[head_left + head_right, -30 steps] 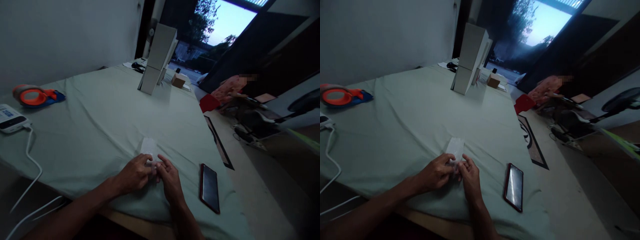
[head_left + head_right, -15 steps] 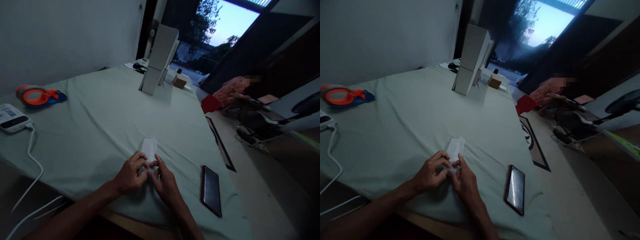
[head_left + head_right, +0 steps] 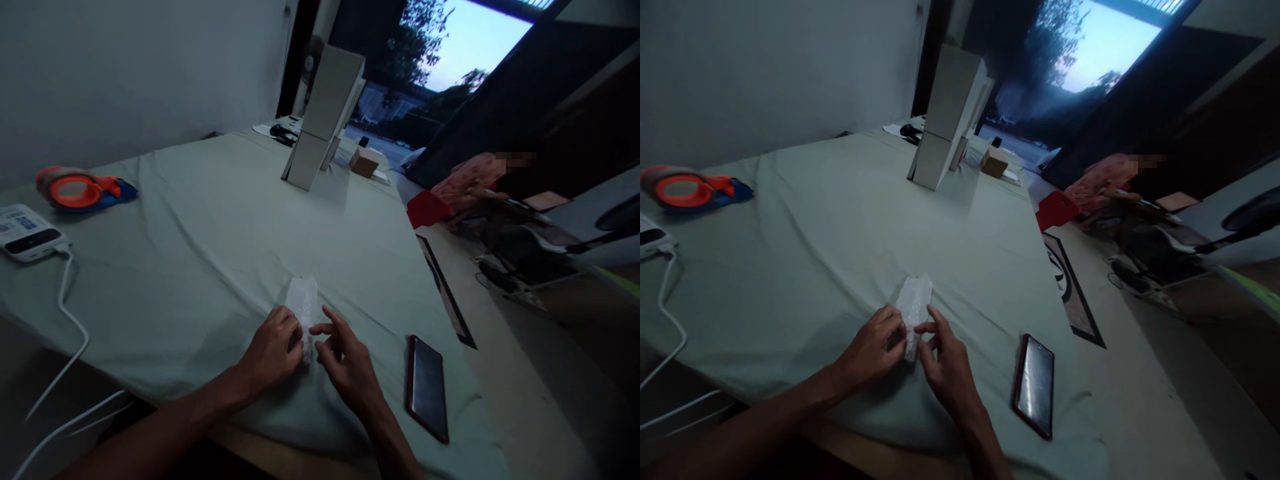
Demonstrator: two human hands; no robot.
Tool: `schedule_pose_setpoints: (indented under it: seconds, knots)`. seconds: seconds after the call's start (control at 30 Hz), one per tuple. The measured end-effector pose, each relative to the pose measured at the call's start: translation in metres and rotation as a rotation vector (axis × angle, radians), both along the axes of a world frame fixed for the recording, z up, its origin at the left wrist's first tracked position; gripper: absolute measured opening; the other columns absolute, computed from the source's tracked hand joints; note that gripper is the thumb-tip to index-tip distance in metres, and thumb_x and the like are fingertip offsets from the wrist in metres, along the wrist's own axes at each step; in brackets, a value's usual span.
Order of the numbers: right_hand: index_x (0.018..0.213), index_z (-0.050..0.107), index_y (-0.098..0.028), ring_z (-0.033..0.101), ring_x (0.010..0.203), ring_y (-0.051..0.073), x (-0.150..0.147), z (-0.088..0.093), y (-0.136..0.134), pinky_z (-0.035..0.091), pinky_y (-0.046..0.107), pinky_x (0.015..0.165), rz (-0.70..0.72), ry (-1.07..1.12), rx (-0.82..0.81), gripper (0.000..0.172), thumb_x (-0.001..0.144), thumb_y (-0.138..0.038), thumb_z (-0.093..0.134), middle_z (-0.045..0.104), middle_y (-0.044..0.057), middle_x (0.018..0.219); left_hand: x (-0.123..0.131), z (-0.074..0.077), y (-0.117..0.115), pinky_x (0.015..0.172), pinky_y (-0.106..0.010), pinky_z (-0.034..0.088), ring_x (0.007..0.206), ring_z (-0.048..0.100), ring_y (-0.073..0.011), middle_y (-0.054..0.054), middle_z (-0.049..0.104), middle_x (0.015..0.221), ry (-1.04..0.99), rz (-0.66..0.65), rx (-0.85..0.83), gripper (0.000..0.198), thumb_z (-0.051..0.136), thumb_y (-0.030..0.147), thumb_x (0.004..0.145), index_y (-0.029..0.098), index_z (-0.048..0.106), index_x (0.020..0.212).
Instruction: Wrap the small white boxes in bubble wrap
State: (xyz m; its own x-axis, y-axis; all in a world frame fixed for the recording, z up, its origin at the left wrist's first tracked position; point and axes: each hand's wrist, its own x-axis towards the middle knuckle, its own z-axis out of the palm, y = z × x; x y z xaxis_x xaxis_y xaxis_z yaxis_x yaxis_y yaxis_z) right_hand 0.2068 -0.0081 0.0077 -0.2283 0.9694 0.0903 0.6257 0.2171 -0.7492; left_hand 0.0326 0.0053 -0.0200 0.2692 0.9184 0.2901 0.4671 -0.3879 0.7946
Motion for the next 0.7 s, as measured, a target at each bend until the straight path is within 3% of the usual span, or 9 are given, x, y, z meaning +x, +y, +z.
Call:
schedule_pose_setpoints:
  seconds: [0.1,0.23,0.3,0.43,0.53,0.63,0.7]
  knots:
    - [0.135,0.043,-0.018,0.062,0.071,0.015,0.005,-0.004,0.008,0.048,0.026,0.058,-0.088,-0.043,0.057,0.048,0.088,-0.023,0.048,0.07,0.008,0.103,0.0,-0.001,0.0,0.078,-0.033,0.047,0.086,0.052,-0.0187,-0.002,0.052,0.085,0.006,-0.002,0.009,0.014,0.053,0.007,0.073,0.02,0.049,0.074]
    - [0.139,0.039,-0.019,0.062,0.099,0.021,0.003,-0.012,0.016,0.05,0.036,0.082,0.01,-0.127,0.181,0.052,0.088,-0.017,0.046,0.068,0.009,0.112,-0.001,-0.003,0.0,0.081,-0.034,0.048,0.088,0.052,-0.0196,-0.003,0.052,0.087,0.027,-0.014,0.029,0.012,0.052,0.008,0.076,0.019,0.05,0.076]
    - [0.141,0.038,-0.02,0.061,0.102,0.024,0.0,-0.016,0.02,0.047,0.042,0.089,0.08,-0.192,0.253,0.053,0.089,-0.016,0.044,0.068,0.009,0.112,-0.001,-0.002,-0.001,0.084,-0.036,0.048,0.093,0.053,-0.0204,-0.004,0.054,0.095,0.049,-0.03,0.049,0.014,0.052,0.008,0.076,0.019,0.053,0.085]
    - [0.143,0.037,-0.02,0.062,0.097,0.025,-0.002,-0.02,0.027,0.048,0.045,0.086,0.161,-0.256,0.286,0.053,0.09,-0.016,0.043,0.069,0.01,0.108,-0.004,0.002,-0.001,0.094,-0.038,0.046,0.107,0.052,-0.0224,-0.007,0.053,0.118,0.137,-0.091,0.122,0.037,0.052,0.008,0.077,0.021,0.053,0.112]
    - [0.142,0.039,-0.022,0.061,0.104,0.024,0.002,-0.022,0.031,0.047,0.044,0.092,0.189,-0.186,0.254,0.052,0.09,-0.017,0.043,0.069,0.008,0.11,-0.004,0.006,0.001,0.092,-0.038,0.046,0.103,0.053,-0.0232,-0.007,0.058,0.114,0.206,-0.139,0.134,0.03,0.052,0.009,0.079,0.02,0.056,0.106]
    - [0.135,0.047,-0.023,0.062,0.107,0.023,0.008,-0.022,0.035,0.046,0.043,0.095,0.102,-0.061,0.174,0.047,0.088,-0.022,0.048,0.071,0.007,0.109,-0.004,0.007,0.002,0.09,-0.038,0.047,0.099,0.054,-0.0237,-0.007,0.06,0.107,0.232,-0.148,0.113,0.024,0.053,0.01,0.079,0.018,0.058,0.101]
    - [0.127,0.053,-0.02,0.065,0.099,0.023,0.013,-0.023,0.037,0.051,0.04,0.085,-0.043,0.036,0.073,0.042,0.085,-0.028,0.053,0.07,0.009,0.108,-0.004,0.007,0.002,0.088,-0.038,0.047,0.096,0.054,-0.0234,-0.007,0.06,0.103,0.23,-0.142,0.093,0.021,0.054,0.011,0.079,0.018,0.059,0.098]
